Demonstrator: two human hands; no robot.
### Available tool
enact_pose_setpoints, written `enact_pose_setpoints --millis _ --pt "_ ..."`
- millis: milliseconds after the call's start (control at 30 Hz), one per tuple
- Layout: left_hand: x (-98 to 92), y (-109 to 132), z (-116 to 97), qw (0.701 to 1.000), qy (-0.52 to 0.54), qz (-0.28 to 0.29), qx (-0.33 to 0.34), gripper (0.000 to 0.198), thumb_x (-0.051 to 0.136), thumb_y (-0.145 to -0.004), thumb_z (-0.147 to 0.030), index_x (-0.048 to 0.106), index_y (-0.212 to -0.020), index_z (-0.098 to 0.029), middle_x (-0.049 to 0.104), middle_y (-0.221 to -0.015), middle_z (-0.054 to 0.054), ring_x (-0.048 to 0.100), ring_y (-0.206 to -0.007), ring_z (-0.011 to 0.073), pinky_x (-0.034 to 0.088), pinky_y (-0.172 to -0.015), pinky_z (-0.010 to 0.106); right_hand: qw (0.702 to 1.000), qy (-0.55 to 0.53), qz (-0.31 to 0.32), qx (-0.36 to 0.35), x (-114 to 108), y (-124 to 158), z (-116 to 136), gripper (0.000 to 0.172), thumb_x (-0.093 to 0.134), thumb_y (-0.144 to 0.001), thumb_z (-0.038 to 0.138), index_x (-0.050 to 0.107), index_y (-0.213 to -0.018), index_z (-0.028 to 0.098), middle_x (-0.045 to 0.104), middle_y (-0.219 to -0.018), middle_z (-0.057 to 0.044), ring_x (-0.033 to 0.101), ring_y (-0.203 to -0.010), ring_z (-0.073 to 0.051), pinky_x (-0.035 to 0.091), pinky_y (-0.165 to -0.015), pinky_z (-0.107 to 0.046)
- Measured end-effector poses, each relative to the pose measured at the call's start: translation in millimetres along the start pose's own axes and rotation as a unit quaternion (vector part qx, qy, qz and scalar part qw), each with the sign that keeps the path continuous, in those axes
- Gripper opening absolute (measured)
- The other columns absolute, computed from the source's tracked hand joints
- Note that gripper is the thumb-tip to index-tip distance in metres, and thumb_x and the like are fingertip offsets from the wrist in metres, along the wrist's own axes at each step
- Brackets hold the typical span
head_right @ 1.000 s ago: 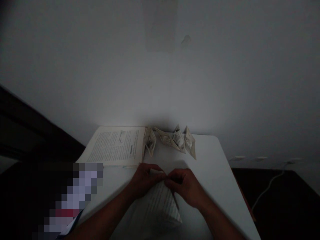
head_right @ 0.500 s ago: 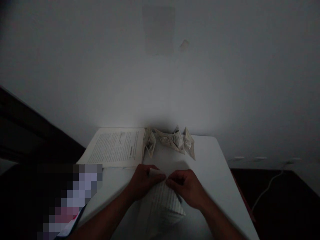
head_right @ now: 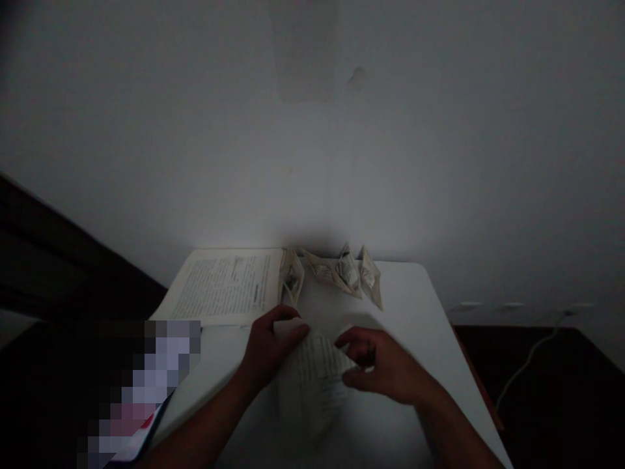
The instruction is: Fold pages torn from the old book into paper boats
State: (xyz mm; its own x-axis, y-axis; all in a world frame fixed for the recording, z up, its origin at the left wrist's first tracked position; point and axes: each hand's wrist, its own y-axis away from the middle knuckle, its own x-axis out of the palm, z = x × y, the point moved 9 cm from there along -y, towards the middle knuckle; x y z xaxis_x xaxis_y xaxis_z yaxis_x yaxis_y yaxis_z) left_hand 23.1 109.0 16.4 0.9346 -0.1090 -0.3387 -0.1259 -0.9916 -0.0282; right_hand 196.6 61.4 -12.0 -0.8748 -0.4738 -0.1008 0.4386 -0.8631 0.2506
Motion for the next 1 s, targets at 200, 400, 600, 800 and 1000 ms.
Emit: enact_pose_setpoints --millis 200,400,600,800,1000 --pt "2.5 9 -9 0.993 0.017 0.116 0.001 0.021 0.062 -0.072 -0.025 0.052 -0.09 -0.018 0.065 -0.075 0.001 0.06 -0.065 0.0134 0.047 -0.062 0.024 0.979 -0.021 -0.194 -0.061 -44 1 3 0.029 0.07 -0.07 0.032 0.052 -0.09 0.02 0.04 -0.056 0.009 0.04 -0.048 -0.007 0.034 -0.046 -0.02" --pt "-1.7 30 -25 0.959 -0.202 0.147 0.133 0.024 0.062 -0.072 -0.025 0.059 -0.096 -0.021 0.062 -0.092 0.004 0.058 -0.082 0.0181 0.047 -0.076 0.034 0.973 -0.028 -0.223 -0.05 -38 -13 -5 0.037 0.074 -0.066 0.035 0.055 -0.093 0.02 0.06 -0.073 0.001 0.059 -0.068 -0.013 0.047 -0.064 -0.026" --pt "18.7 52 -35 0.904 -0.265 0.232 0.244 0.057 0.075 -0.059 -0.029 0.053 -0.112 -0.024 0.051 -0.12 0.008 0.047 -0.108 0.0267 0.04 -0.09 0.043 0.978 0.06 -0.193 -0.058 -28 -26 3 0.029 0.067 -0.072 0.039 0.062 -0.092 0.019 0.068 -0.085 -0.006 0.064 -0.079 -0.02 0.051 -0.073 -0.033" --pt "27.7 54 -25 0.892 -0.296 0.237 0.247 0.05 0.071 -0.063 -0.024 0.053 -0.11 -0.019 0.055 -0.113 0.008 0.049 -0.101 0.0253 0.04 -0.089 0.041 0.923 0.314 -0.19 -0.117 -19 6 45 0.025 0.059 -0.079 0.035 0.065 -0.101 0.025 0.059 -0.119 -0.007 0.055 -0.108 -0.025 0.041 -0.096 -0.04" --pt "29.4 55 -27 0.883 -0.308 0.213 0.281 0.027 0.062 -0.074 -0.026 0.057 -0.099 -0.017 0.059 -0.102 0.008 0.052 -0.095 0.0243 0.042 -0.085 0.04 0.889 0.434 -0.121 -0.081 -3 37 17 0.051 0.072 -0.066 0.037 0.059 -0.113 0.024 0.055 -0.124 -0.009 0.051 -0.113 -0.029 0.043 -0.096 -0.042"
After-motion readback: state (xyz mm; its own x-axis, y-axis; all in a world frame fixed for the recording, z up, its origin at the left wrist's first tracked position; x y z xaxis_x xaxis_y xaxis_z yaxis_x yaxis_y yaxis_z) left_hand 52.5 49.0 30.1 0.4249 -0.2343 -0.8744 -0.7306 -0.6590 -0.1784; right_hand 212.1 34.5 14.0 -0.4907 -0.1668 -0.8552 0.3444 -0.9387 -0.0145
